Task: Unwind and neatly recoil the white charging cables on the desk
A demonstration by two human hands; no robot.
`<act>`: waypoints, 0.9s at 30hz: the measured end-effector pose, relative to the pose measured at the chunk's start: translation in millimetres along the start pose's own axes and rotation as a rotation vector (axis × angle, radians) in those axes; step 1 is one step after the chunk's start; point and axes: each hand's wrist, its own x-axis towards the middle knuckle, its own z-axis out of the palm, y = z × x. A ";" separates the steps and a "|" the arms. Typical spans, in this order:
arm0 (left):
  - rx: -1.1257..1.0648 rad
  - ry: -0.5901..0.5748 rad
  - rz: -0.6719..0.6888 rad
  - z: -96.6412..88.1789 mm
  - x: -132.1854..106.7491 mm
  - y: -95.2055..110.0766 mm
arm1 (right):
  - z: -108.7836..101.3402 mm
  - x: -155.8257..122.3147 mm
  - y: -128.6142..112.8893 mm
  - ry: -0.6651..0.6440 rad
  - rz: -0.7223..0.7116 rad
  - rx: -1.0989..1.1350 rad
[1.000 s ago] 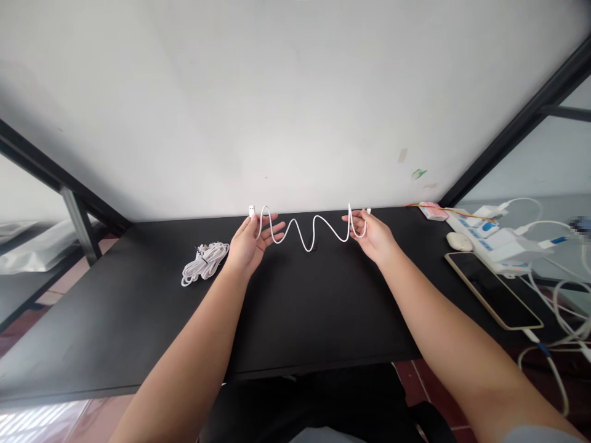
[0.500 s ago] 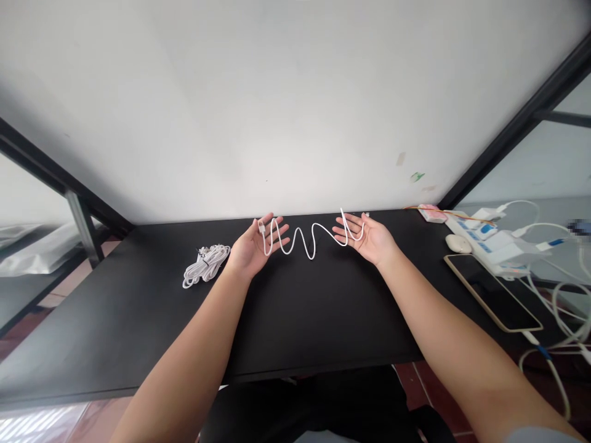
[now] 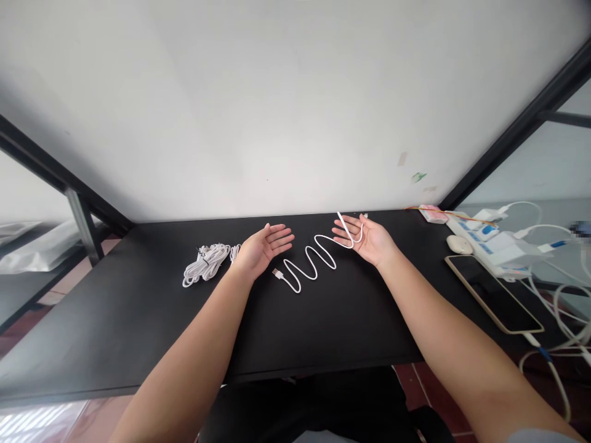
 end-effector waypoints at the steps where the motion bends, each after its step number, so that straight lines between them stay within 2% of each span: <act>1: 0.138 0.044 0.006 -0.2 -0.3 0.9 | -0.9 0.7 0.3 0.004 0.006 0.007; 4: 0.794 0.223 0.061 -1.6 -4.7 7.9 | -4.9 4.5 2.5 0.043 0.004 0.004; 6: 1.214 0.286 0.082 -2.2 -10.9 15.6 | -8.3 8.1 5.1 0.095 -0.012 -0.027; 9: 1.494 0.170 -0.091 0.2 -22.7 26.2 | -12.2 12.7 9.3 0.161 -0.036 -0.078; 12: 1.525 0.006 -0.260 7.9 -32.2 28.6 | -12.4 14.0 11.9 0.175 -0.053 -0.105; 15: 1.535 -0.089 -0.262 17.6 -36.0 23.4 | -9.8 12.5 12.5 0.175 -0.066 -0.103; 21: 1.587 -0.046 -0.051 21.4 -30.1 13.9 | -5.4 9.8 12.0 0.180 -0.073 -0.111; 27: 1.484 0.045 0.024 8.2 -18.2 9.2 | -5.1 8.5 10.0 0.148 -0.066 -0.085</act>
